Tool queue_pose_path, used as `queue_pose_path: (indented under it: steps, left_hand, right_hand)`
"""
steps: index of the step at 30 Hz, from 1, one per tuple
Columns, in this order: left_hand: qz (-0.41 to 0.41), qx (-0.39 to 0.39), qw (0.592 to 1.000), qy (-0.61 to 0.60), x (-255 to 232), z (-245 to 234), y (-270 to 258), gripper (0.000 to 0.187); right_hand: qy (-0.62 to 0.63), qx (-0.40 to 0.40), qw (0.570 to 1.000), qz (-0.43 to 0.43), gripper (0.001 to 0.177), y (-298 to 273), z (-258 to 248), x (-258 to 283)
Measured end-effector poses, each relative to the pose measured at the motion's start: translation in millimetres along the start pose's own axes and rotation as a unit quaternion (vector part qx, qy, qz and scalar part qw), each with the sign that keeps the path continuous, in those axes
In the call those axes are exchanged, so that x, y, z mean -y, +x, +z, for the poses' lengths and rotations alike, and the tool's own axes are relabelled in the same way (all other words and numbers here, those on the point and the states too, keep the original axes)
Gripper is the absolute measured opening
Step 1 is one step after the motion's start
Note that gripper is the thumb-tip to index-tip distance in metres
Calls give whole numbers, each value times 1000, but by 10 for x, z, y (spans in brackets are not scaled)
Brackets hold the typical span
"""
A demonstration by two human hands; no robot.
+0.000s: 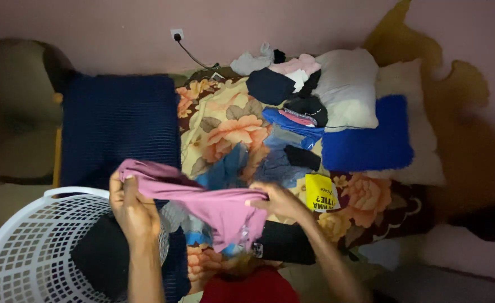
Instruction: Folding various items of laundry on a bed and placing them into a laundry basket.
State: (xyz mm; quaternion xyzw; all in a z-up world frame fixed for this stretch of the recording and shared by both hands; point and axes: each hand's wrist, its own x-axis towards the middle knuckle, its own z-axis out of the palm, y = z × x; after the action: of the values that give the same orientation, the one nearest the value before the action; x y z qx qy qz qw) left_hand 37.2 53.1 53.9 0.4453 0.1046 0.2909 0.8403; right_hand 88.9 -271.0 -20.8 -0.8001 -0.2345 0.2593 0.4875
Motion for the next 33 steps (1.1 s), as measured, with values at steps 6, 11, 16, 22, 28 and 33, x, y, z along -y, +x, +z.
queue_pose_path:
  steps: [6,11,16,22,28,33]
  left_hand:
    - [-6,-10,998,-63,-60,17,290,20]
    - [-6,-9,998,-65,-132,42,463,22]
    - [10,-42,998,-38,7,-278,515,10]
    - [40,-47,998,23,-78,-48,418,5]
    - [135,7,986,98,-175,76,406,12]
    - [178,89,899,390,-90,121,477,16]
  right_hand:
    - [-106,-106,986,80,25,154,-457,572]
    - [-140,-201,969,-40,31,265,-629,358]
    - [-145,-254,954,-69,21,206,-816,140]
    - [-65,-317,929,-180,22,157,-878,140]
    - [-7,-364,894,-261,52,120,-1068,-39]
    - [97,-393,905,-129,25,305,-1427,-89]
